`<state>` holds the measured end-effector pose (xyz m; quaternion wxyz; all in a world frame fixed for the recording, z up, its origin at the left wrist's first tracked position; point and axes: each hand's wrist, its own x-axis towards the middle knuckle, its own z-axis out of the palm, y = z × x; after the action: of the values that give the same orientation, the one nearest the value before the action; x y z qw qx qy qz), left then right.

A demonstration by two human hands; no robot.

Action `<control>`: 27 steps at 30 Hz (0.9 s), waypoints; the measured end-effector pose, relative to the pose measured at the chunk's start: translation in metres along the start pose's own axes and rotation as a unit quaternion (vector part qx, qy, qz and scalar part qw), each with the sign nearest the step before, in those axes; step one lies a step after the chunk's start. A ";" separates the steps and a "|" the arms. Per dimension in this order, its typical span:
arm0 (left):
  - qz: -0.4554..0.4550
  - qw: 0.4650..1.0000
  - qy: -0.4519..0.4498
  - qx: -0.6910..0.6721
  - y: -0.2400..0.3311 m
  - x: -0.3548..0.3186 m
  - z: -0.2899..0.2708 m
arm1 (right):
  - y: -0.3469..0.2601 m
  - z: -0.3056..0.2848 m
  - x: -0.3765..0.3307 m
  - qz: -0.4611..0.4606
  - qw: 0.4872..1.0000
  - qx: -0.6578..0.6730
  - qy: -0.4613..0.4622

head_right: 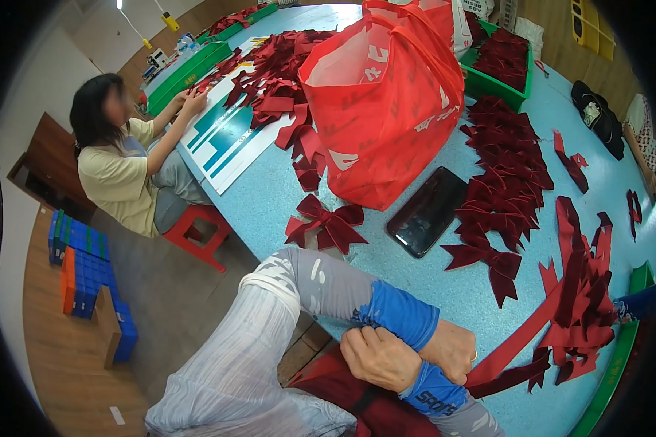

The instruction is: Assembling decorative red ribbon bows by folding and securing fabric strips at a factory workbench.

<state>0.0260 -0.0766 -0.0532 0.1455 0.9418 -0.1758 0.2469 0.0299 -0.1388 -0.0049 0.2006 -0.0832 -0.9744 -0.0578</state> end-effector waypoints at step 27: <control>0.014 0.996 0.092 -0.005 -0.002 -0.001 0.013 | 0.000 -0.002 0.002 -0.007 1.000 0.011 -0.011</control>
<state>0.0317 -0.0789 -0.0653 0.1624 0.9118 -0.1760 0.3336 0.0291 -0.1385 -0.0022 0.1899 -0.0743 -0.9778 -0.0477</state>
